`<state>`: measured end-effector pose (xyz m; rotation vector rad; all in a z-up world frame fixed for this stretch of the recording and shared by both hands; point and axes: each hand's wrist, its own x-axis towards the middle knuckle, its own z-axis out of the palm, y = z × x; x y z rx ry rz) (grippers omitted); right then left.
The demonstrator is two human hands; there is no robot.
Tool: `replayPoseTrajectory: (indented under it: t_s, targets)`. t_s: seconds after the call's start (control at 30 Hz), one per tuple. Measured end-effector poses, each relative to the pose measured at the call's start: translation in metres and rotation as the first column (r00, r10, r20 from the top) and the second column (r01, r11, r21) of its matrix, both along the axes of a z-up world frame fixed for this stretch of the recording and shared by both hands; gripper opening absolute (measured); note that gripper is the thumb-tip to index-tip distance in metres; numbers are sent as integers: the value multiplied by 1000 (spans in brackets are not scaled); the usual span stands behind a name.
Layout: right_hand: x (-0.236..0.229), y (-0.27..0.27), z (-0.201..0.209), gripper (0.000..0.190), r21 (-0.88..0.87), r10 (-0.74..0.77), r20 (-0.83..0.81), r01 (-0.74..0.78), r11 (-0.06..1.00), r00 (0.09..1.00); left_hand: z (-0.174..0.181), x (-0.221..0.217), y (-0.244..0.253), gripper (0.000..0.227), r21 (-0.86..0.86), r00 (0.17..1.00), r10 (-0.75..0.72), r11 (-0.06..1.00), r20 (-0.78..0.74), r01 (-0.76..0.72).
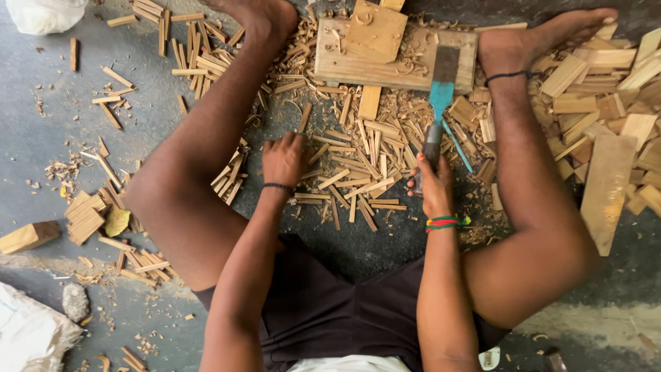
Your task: The person sits on the floor and uses a chisel and mallet to carve a piece of wood held between their bare feet. They repeatedly strike the chisel to shape the wood, creating wood shavings that accumulate on the floor.
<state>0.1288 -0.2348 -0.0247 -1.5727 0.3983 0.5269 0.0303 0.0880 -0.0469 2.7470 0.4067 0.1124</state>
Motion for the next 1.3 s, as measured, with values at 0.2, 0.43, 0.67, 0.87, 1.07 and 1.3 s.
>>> replayPoseTrajectory:
  t_s: [0.2,0.43,0.67,0.87,1.07,1.3]
  targets:
    - [3,-10,3,32,-73,18,-17,-20,997,1000,7,-12,32,9,55,969,208,975,136,-217]
    - [3,-15,-2,32,-20,20,11,-19,1000,1000,-14,-41,52,27,-5,954,287,957,-90,-289]
    - [1,-22,-5,32,-36,19,38,-18,999,999,-43,-38,40,22,241,941,100,970,-323,-20]
    - [3,-14,-7,32,-47,6,-13,-6,999,1000,23,-17,22,12,-262,984,-171,949,42,176]
    - [7,-5,9,34,-44,9,-49,-12,999,999,77,29,0,14,-593,943,-22,772,332,227]
    - [6,-4,27,35,-68,10,-68,-14,998,998,78,80,-26,18,-695,971,-27,694,239,190]
